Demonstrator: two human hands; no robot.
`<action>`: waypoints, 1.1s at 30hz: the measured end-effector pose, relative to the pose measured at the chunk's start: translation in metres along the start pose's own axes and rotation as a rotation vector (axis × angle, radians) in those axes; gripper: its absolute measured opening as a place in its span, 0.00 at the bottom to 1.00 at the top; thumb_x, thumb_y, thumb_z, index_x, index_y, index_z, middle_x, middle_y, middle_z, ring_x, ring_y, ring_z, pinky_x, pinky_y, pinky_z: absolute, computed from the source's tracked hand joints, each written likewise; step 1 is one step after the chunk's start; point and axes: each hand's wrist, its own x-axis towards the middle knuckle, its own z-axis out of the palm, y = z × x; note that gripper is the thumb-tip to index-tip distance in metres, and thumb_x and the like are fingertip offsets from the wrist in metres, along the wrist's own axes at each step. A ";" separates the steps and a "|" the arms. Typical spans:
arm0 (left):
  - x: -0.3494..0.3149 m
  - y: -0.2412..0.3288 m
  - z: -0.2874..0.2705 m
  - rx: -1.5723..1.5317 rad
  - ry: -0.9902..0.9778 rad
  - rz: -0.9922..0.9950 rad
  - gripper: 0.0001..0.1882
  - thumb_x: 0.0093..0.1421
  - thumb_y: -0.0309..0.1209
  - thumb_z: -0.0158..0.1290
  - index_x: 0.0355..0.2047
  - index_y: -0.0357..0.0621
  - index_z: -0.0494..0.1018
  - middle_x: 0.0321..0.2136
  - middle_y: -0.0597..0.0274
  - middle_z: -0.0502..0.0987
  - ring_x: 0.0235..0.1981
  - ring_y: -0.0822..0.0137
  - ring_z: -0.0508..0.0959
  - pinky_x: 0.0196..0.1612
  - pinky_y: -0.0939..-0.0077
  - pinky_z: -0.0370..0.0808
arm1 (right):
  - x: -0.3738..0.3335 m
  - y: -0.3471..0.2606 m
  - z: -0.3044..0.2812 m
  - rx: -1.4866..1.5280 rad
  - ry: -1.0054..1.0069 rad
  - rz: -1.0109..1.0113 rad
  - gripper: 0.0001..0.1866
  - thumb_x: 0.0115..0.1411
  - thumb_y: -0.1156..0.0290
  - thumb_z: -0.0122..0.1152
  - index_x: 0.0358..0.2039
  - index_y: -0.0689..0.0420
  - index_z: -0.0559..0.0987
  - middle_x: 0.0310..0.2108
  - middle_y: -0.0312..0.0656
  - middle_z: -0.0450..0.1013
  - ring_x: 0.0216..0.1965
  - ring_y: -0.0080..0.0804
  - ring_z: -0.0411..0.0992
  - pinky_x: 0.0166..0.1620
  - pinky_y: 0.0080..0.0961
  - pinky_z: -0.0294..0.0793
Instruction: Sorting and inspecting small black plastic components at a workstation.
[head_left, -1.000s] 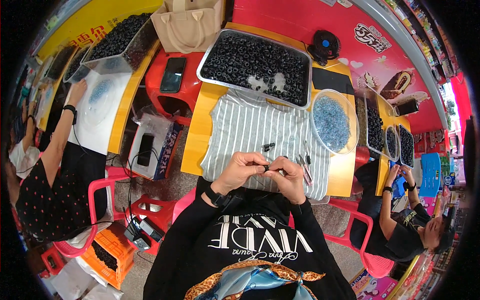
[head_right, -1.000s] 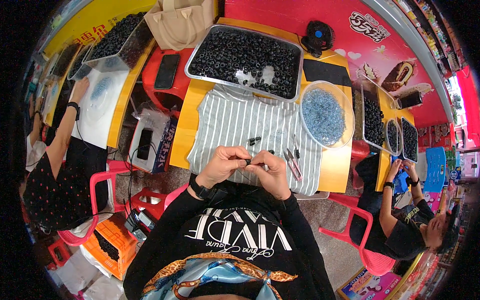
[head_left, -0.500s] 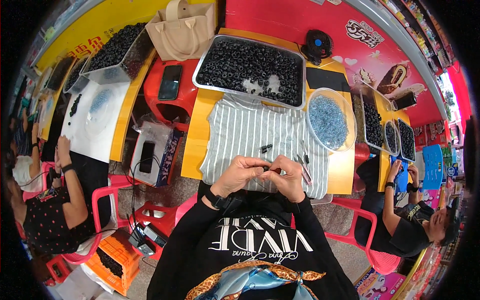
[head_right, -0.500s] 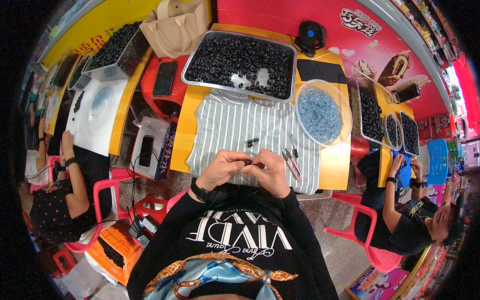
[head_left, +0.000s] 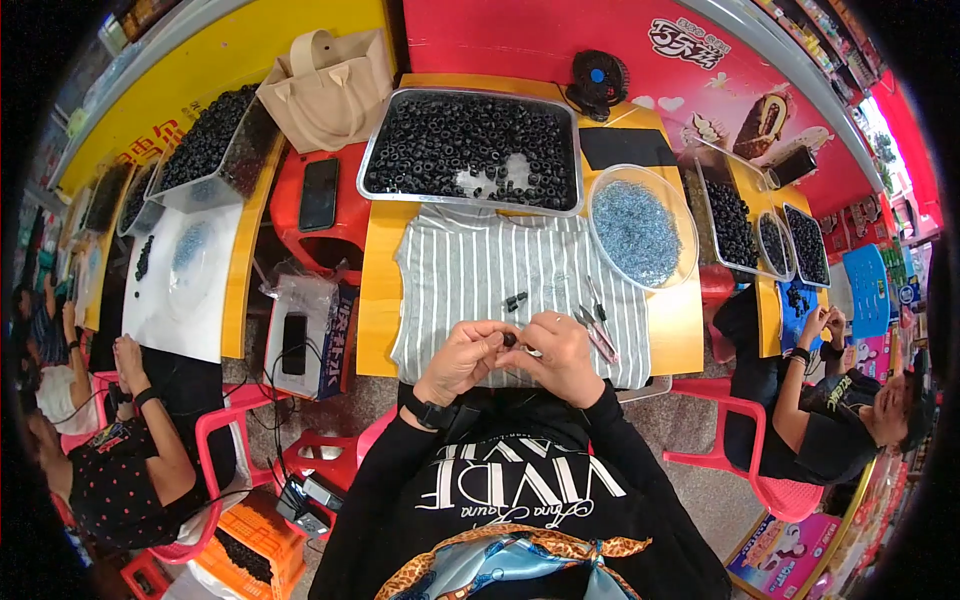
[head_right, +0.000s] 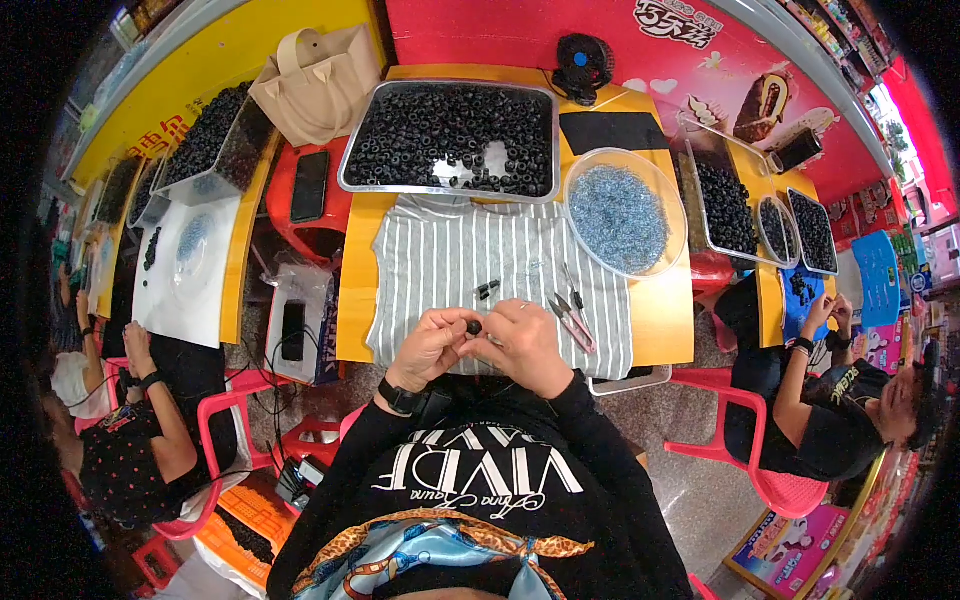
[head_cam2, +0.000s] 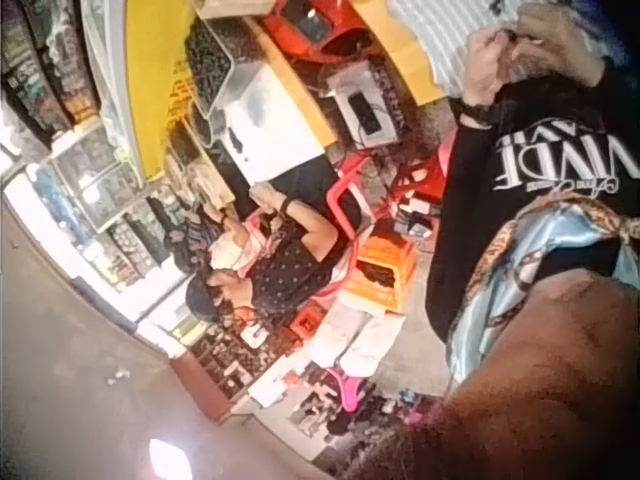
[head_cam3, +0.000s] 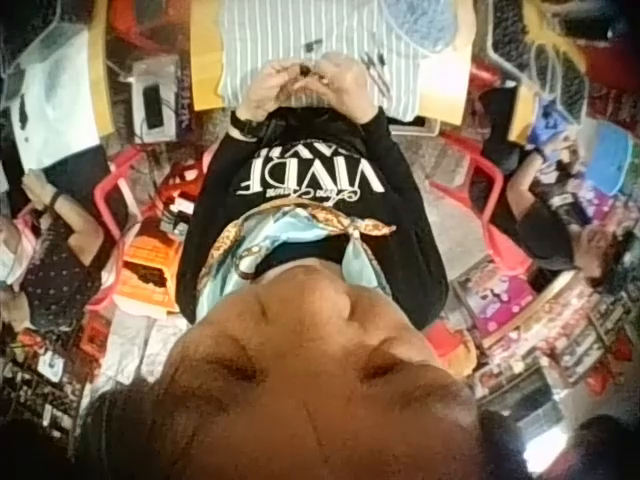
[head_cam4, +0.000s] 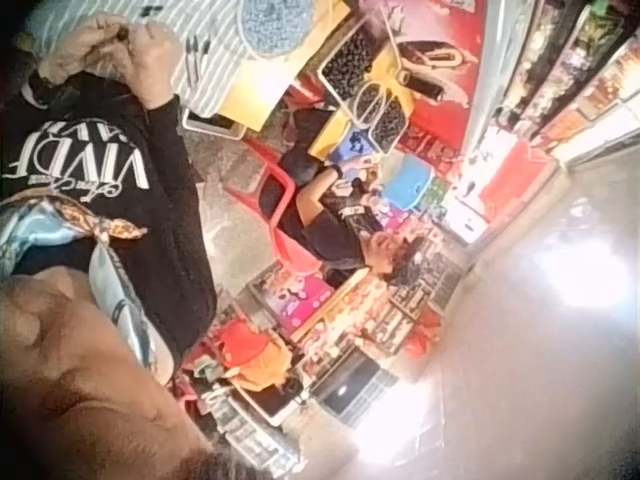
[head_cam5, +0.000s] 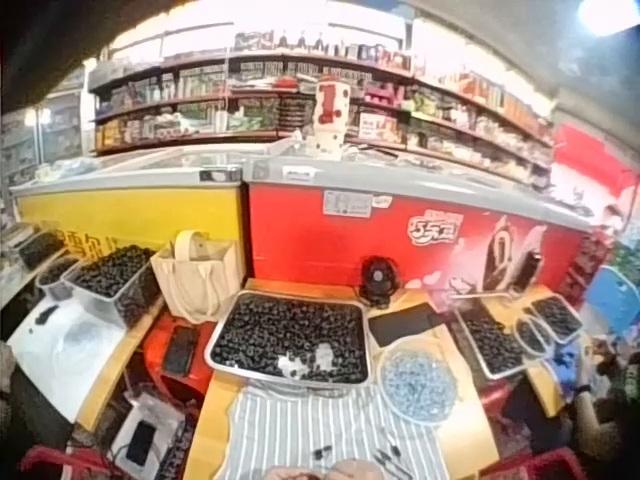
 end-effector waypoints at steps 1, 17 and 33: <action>0.001 -0.001 0.001 0.003 0.002 -0.001 0.16 0.64 0.29 0.52 0.47 0.27 0.72 0.37 0.55 0.78 0.34 0.69 0.78 0.40 0.78 0.76 | 0.000 -0.002 -0.004 0.020 0.017 0.016 0.17 0.42 0.65 0.73 0.17 0.57 0.71 0.17 0.40 0.64 0.21 0.41 0.67 0.23 0.35 0.63; 0.003 -0.003 0.003 0.057 0.106 0.079 0.17 0.66 0.35 0.50 0.44 0.28 0.72 0.31 0.59 0.74 0.29 0.72 0.74 0.35 0.81 0.73 | -0.037 -0.002 -0.006 0.032 0.053 0.193 0.11 0.48 0.73 0.68 0.19 0.58 0.72 0.19 0.42 0.65 0.22 0.43 0.68 0.24 0.38 0.63; 0.007 -0.012 0.017 0.175 0.222 0.062 0.15 0.65 0.32 0.50 0.43 0.28 0.72 0.32 0.59 0.76 0.29 0.69 0.76 0.34 0.77 0.74 | -0.032 -0.005 -0.001 0.064 0.254 0.164 0.10 0.48 0.75 0.65 0.33 0.58 0.76 0.27 0.44 0.68 0.30 0.45 0.70 0.31 0.36 0.68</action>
